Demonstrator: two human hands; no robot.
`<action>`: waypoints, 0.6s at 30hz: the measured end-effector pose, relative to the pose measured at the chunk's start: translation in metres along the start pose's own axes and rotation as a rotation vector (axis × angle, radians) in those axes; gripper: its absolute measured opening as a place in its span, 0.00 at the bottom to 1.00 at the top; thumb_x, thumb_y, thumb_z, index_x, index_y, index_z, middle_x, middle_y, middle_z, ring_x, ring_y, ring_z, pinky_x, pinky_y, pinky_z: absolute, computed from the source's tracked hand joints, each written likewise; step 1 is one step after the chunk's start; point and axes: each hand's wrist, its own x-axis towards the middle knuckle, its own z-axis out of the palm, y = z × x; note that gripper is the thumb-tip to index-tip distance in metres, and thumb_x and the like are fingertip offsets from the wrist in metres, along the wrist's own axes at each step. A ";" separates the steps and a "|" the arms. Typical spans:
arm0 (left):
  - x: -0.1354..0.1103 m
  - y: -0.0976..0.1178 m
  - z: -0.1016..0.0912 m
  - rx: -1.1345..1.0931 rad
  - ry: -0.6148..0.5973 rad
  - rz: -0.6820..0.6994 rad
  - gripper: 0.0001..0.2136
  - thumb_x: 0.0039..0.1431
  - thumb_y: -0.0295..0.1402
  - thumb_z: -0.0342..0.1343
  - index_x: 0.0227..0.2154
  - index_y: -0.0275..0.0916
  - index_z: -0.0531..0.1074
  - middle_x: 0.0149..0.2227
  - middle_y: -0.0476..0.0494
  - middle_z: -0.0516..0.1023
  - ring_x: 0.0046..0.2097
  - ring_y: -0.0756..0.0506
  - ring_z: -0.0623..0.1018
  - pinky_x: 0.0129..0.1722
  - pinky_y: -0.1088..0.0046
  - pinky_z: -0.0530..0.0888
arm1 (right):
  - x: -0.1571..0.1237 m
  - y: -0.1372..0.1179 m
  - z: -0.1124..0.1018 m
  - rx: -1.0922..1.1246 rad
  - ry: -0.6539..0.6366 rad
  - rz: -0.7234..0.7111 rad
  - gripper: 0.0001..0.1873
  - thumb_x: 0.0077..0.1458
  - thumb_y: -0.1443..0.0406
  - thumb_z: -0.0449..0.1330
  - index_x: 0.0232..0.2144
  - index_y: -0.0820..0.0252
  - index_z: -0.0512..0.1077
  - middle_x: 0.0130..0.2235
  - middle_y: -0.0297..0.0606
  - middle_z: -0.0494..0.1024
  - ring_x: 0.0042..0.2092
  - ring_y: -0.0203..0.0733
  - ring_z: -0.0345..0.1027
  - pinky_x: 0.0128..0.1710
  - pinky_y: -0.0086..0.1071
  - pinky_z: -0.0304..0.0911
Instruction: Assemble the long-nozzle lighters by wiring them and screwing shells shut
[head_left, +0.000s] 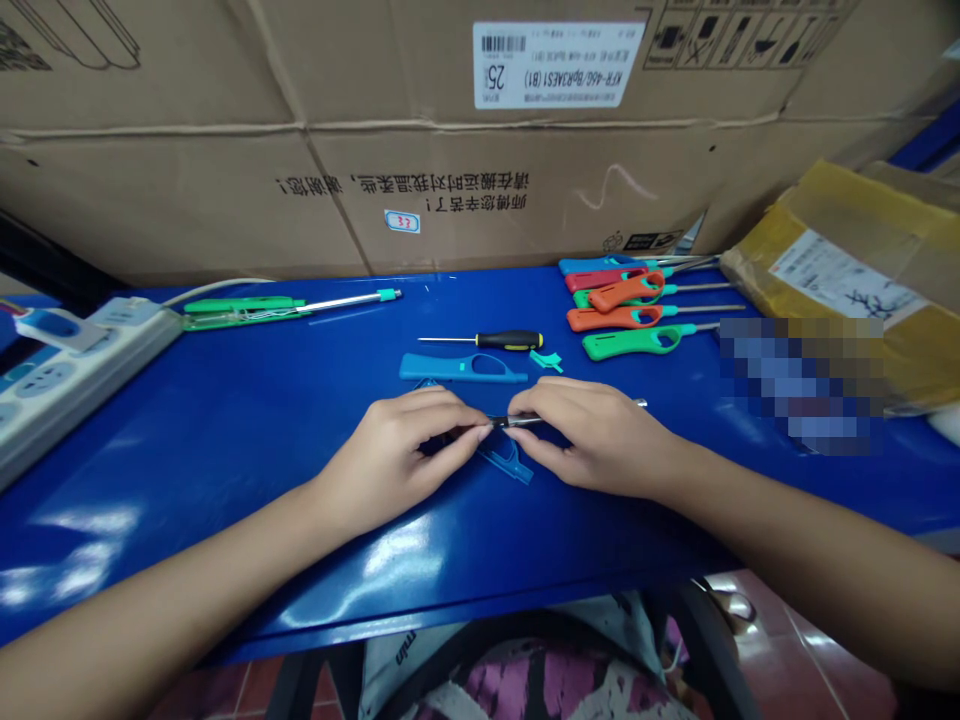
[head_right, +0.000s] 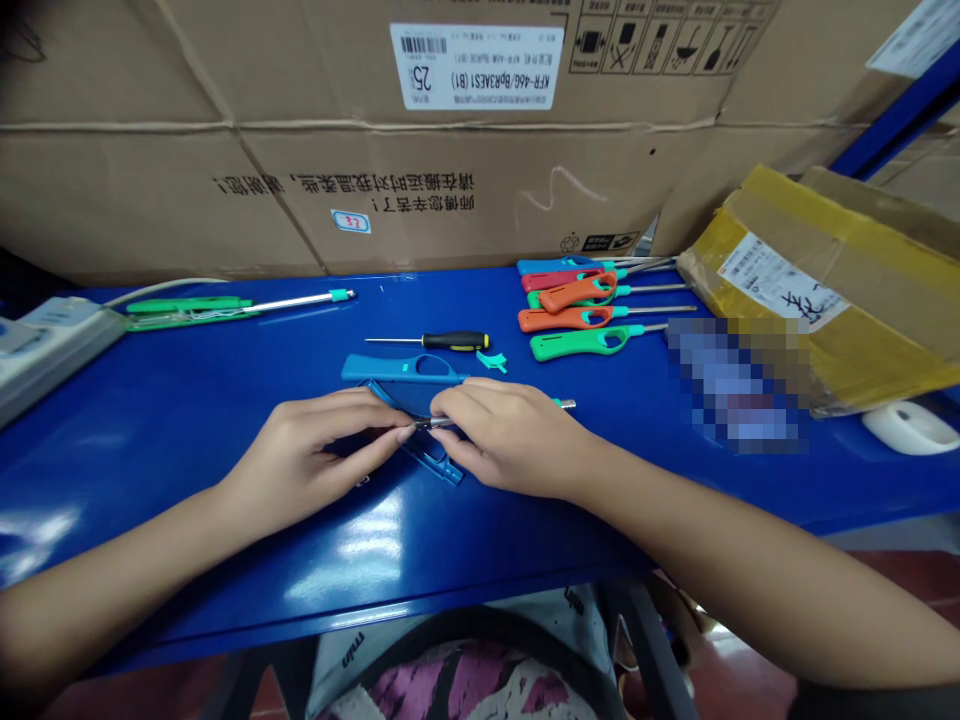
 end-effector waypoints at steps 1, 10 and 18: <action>0.000 0.000 0.000 0.004 0.011 -0.003 0.05 0.65 0.27 0.58 0.39 0.35 0.79 0.34 0.46 0.81 0.35 0.51 0.78 0.37 0.76 0.75 | 0.000 -0.001 0.000 0.034 -0.011 0.014 0.08 0.65 0.67 0.56 0.41 0.66 0.73 0.36 0.41 0.79 0.38 0.42 0.73 0.39 0.35 0.70; -0.001 0.000 -0.002 0.035 0.015 0.079 0.04 0.63 0.28 0.60 0.40 0.36 0.77 0.35 0.46 0.81 0.37 0.49 0.79 0.39 0.74 0.76 | -0.001 0.002 -0.001 -0.044 -0.010 -0.088 0.12 0.67 0.69 0.52 0.45 0.68 0.75 0.39 0.46 0.82 0.42 0.44 0.76 0.43 0.37 0.73; -0.002 -0.002 -0.002 0.077 0.040 0.069 0.08 0.61 0.32 0.64 0.42 0.36 0.78 0.36 0.45 0.83 0.36 0.48 0.81 0.40 0.71 0.78 | -0.003 0.004 -0.001 -0.145 -0.023 -0.078 0.14 0.68 0.67 0.52 0.46 0.67 0.77 0.41 0.44 0.84 0.42 0.43 0.78 0.43 0.35 0.73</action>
